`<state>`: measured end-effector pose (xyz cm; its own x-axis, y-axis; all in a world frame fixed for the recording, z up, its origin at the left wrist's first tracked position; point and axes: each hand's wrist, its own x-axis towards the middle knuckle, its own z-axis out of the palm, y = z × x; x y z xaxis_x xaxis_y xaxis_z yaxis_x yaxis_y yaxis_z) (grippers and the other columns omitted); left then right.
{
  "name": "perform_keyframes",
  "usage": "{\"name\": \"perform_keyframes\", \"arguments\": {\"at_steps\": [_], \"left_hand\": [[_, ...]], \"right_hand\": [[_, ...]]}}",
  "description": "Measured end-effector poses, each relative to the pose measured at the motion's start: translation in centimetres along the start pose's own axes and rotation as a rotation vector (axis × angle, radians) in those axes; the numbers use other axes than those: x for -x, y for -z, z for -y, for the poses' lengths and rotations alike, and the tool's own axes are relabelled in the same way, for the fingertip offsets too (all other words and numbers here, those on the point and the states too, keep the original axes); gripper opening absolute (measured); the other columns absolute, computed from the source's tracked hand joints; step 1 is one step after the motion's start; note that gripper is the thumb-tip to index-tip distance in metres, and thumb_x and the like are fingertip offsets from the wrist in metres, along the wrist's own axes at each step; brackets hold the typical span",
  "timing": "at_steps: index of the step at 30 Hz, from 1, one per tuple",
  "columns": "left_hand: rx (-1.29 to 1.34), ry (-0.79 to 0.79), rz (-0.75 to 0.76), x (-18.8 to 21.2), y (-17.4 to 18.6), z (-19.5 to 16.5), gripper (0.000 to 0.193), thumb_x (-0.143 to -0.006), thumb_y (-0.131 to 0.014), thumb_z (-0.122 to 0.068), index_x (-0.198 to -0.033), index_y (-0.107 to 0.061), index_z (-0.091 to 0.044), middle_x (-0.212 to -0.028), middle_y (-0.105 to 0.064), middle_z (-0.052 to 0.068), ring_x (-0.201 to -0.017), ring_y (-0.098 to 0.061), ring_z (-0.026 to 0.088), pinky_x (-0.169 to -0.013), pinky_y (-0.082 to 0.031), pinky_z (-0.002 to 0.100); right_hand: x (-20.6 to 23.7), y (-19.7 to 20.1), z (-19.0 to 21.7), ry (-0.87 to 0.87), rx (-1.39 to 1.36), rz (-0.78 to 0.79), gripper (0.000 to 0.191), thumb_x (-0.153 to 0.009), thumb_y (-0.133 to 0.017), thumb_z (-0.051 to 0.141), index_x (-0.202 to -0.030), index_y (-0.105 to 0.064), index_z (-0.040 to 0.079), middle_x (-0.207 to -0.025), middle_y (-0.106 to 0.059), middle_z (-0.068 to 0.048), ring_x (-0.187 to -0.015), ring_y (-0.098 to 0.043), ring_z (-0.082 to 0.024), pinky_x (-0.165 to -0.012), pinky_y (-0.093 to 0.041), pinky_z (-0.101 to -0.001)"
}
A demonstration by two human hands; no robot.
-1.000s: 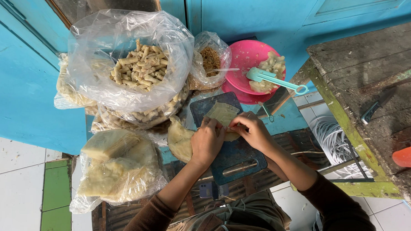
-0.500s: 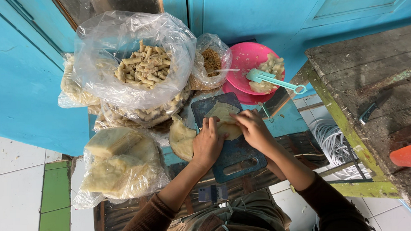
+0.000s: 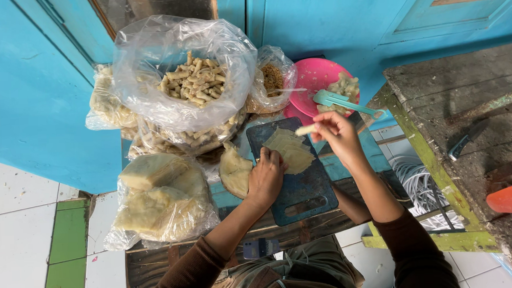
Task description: The person folds square dough wrappers with a spoonful of brown filling placed on a cutting board, pressing the edges together to seal each piece and stacking the folded pastries on the board. They repeat this with wrapper pieces taken from a plastic-wrapped block, then pick up a plastic spatula from a pink plate.
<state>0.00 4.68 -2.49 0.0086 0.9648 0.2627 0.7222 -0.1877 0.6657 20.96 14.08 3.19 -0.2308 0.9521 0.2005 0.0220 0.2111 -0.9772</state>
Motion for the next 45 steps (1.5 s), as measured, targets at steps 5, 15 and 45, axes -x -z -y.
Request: {"name": "perform_keyframes", "arguments": {"at_steps": [5, 15, 45], "left_hand": [[0.007, -0.083, -0.050, 0.4, 0.0, -0.4, 0.020, -0.095, -0.067, -0.023, -0.101, -0.054, -0.009, -0.108, -0.059, 0.014, -0.082, -0.070, 0.037, -0.062, -0.057, 0.048], [0.106, -0.064, -0.071, 0.3, 0.8, -1.2, 0.030, -0.095, -0.064, -0.021, -0.114, -0.044, -0.009, -0.078, -0.071, 0.016, -0.065, -0.068, 0.040, -0.052, -0.052, 0.051], [0.082, -0.002, 0.015, 0.1, 0.3, -0.5, 0.039, -0.093, -0.066, -0.020, -0.120, -0.041, -0.008, -0.099, -0.070, 0.024, -0.074, -0.070, 0.045, -0.059, -0.055, 0.053]], "right_hand": [[-2.8, -5.5, 7.4, 0.523, -0.031, -0.148, 0.010, -0.111, -0.060, 0.000, -0.120, -0.059, -0.002, -0.110, -0.071, -0.010, -0.104, -0.073, -0.017, -0.096, -0.060, -0.0305], [-9.7, -9.4, 10.9, 0.641, 0.648, 0.055, 0.008, -0.104, -0.070, 0.010, -0.109, -0.070, 0.004, -0.103, -0.068, -0.009, -0.093, -0.072, -0.024, -0.079, -0.058, -0.0350], [-11.9, -5.4, 2.3, 0.382, 0.743, -0.078, 0.013, -0.096, -0.071, 0.008, -0.102, -0.076, -0.002, -0.092, -0.076, -0.018, -0.082, -0.075, -0.027, -0.074, -0.057, -0.0371]]}}
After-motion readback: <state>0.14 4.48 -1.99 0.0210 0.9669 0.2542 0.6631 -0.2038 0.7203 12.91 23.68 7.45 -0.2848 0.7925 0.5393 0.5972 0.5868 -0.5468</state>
